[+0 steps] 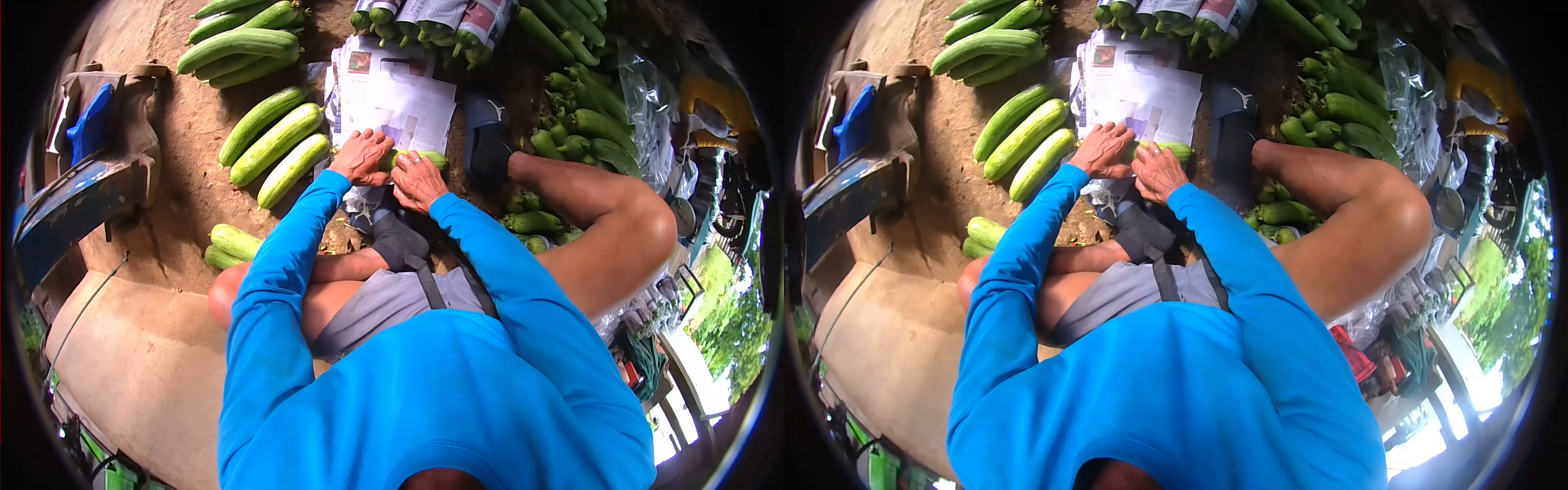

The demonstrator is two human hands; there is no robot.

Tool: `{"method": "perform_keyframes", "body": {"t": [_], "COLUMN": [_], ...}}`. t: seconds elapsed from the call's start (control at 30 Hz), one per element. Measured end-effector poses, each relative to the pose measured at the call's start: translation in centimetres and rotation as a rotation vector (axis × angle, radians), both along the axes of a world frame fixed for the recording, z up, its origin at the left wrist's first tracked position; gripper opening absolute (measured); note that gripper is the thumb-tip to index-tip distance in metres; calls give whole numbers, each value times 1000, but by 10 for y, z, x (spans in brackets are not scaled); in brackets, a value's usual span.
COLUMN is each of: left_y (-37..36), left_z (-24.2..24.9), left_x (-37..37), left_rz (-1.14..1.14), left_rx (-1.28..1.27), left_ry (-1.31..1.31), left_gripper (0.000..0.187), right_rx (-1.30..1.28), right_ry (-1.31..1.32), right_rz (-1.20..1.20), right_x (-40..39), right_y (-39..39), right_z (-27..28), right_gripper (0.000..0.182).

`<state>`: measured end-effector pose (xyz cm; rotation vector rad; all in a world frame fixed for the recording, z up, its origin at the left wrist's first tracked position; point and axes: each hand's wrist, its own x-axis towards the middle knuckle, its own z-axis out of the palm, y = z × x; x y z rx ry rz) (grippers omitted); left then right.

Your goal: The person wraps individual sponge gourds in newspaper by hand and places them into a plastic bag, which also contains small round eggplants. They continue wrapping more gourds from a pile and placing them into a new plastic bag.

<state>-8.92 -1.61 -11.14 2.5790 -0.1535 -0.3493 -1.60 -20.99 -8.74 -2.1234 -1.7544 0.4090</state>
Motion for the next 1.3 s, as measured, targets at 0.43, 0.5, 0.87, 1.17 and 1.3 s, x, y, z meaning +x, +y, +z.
{"method": "perform_keyframes", "body": {"t": [0.43,0.5,0.87,1.17,1.3], "left_y": [-10,0,-39,-38,-23], "left_z": [-3,6,22,-2,-8], "left_x": [-8,-7,-24,24,56], "left_rz": [-94,53,172,235,207], "left_rx": [-36,-159,125,296,250], "left_ry": [51,-20,-2,105,193], "left_gripper": [64,51,89,88,65], "right_rx": [-22,-87,-439,-298,-157], "right_ry": [158,190,675,-34,116], "right_rz": [-284,-306,-478,-482,-279], "right_x": [-10,-4,76,78,45], "right_y": [0,3,40,25,17], "right_z": [-5,-9,-36,-23,-33], "right_gripper": [19,18,36,36,53]}}
